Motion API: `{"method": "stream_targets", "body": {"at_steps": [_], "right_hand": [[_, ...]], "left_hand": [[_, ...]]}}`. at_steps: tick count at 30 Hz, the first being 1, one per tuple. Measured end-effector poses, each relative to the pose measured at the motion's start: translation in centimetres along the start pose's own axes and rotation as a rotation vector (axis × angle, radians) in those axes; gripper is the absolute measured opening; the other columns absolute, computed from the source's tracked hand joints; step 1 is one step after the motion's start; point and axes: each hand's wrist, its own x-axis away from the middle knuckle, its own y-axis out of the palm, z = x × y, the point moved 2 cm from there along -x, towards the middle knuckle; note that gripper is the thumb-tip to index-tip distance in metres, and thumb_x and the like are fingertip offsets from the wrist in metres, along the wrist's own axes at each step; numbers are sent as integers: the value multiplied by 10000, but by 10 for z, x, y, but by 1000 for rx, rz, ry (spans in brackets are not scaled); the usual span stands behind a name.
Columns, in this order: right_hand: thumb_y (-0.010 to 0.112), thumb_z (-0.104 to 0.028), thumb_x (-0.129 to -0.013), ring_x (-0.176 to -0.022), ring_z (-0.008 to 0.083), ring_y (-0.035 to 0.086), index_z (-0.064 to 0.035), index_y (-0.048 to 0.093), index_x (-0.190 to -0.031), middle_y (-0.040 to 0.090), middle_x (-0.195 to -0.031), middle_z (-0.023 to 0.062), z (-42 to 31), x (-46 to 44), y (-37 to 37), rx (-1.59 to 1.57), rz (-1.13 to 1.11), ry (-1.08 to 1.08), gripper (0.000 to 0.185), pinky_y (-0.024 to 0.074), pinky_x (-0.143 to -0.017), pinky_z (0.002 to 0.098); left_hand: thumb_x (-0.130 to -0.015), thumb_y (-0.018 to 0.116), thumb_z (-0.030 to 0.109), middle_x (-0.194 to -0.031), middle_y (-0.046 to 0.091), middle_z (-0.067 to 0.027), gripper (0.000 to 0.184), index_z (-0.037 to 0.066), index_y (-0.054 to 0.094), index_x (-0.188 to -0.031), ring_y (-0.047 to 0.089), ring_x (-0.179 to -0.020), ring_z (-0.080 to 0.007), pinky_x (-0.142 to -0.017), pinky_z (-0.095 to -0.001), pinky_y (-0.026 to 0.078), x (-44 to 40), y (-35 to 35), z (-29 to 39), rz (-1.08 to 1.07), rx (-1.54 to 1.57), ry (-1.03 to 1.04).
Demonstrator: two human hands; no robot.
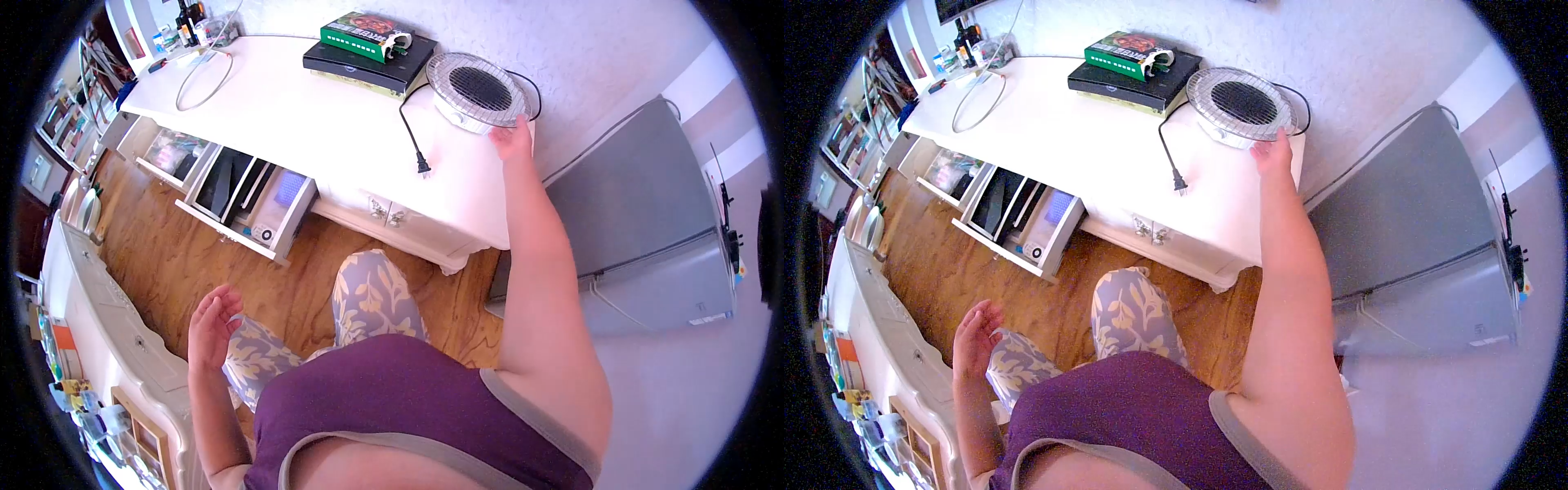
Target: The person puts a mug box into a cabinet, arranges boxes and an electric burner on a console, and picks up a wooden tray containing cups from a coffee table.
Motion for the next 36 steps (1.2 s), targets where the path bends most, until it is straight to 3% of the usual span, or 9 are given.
{"method": "stream_targets", "body": {"at_steps": [3, 5, 8, 11, 14, 20, 27, 33, 36], "right_hand": [[474, -296, -883, -1029, 310, 470, -35, 383, -1237, 393, -1234, 204, 13, 19, 10, 80, 241, 34, 449, 421, -868, 467], [538, -226, -846, -677, 261, 566, 7, 449, -1081, 570, -963, 202, 28, 33, 13, 190, 317, -48, 343, 469, -534, 342], [527, -151, -838, -497, 195, 513, -13, 460, -961, 588, -736, 157, 52, 54, 18, 144, 77, 53, 196, 395, -403, 276], [546, -125, -824, -527, 172, 535, -35, 476, -982, 586, -734, 127, 83, 117, 56, 296, -141, 23, 194, 432, -449, 283], [518, -174, -858, -629, 144, 562, -56, 449, -1211, 597, -791, 84, 153, 195, 106, 483, -425, 111, 378, 455, -521, 251], [495, -131, -892, -566, 85, 478, 4, 513, -1131, 561, -731, 57, 193, 343, 141, 741, -836, 93, 275, 400, -491, 195], [472, -97, -893, -565, 95, 519, 11, 492, -1151, 582, -766, 70, 279, 409, 182, 853, -1189, 296, 280, 417, -493, 207], [457, -87, -879, -581, 102, 544, 22, 492, -1145, 594, -776, 86, 307, 435, 207, 991, -1373, 317, 290, 439, -509, 210], [453, -80, -876, -574, 104, 545, 26, 494, -1142, 599, -776, 92, 323, 437, 217, 1002, -1357, 304, 289, 439, -504, 212]], "left_hand": [[-916, 473, 183, -1011, 609, -58, 281, 52, 510, -1163, 585, -858, -130, -690, -263, 466, 24, -5, 6, 76, -38, 13], [-915, 475, 183, -1010, 608, -62, 287, 48, 509, -1166, 586, -862, -135, -689, -263, 466, 38, -19, 5, 104, -26, 85], [-911, 487, 194, -1016, 608, -75, 303, 38, 507, -1170, 587, -872, -143, -695, -268, 468, 60, -36, 2, 124, -34, 127], [-901, 505, 203, -1013, 611, -91, 324, 25, 505, -1171, 588, -883, -157, -711, -270, 472, 91, -56, 2, 203, -54, 152], [-858, 570, 236, -1001, 616, -78, 351, 20, 549, -1133, 576, -912, -156, -790, -305, 459, 162, -59, 11, 478, -174, 116], [-890, 531, 112, -1008, 612, -60, 260, -1, 547, -1124, 563, -934, -126, -822, -263, 443, 219, -103, 9, 308, -166, 459], [-862, 509, 17, -860, 634, -65, 164, 0, 616, -985, 587, -799, -122, -732, -246, 462, 326, -139, 32, 1157, -414, 966], [-879, 544, 154, -919, 645, -66, 219, 18, 605, -1039, 595, -825, -118, -695, -230, 449, 403, -271, 60, 1482, -108, 896], [-875, 554, 195, -973, 637, -50, 248, 56, 589, -1077, 598, -867, -123, -728, -252, 455, 430, -349, 100, 1541, -271, 809]]}}
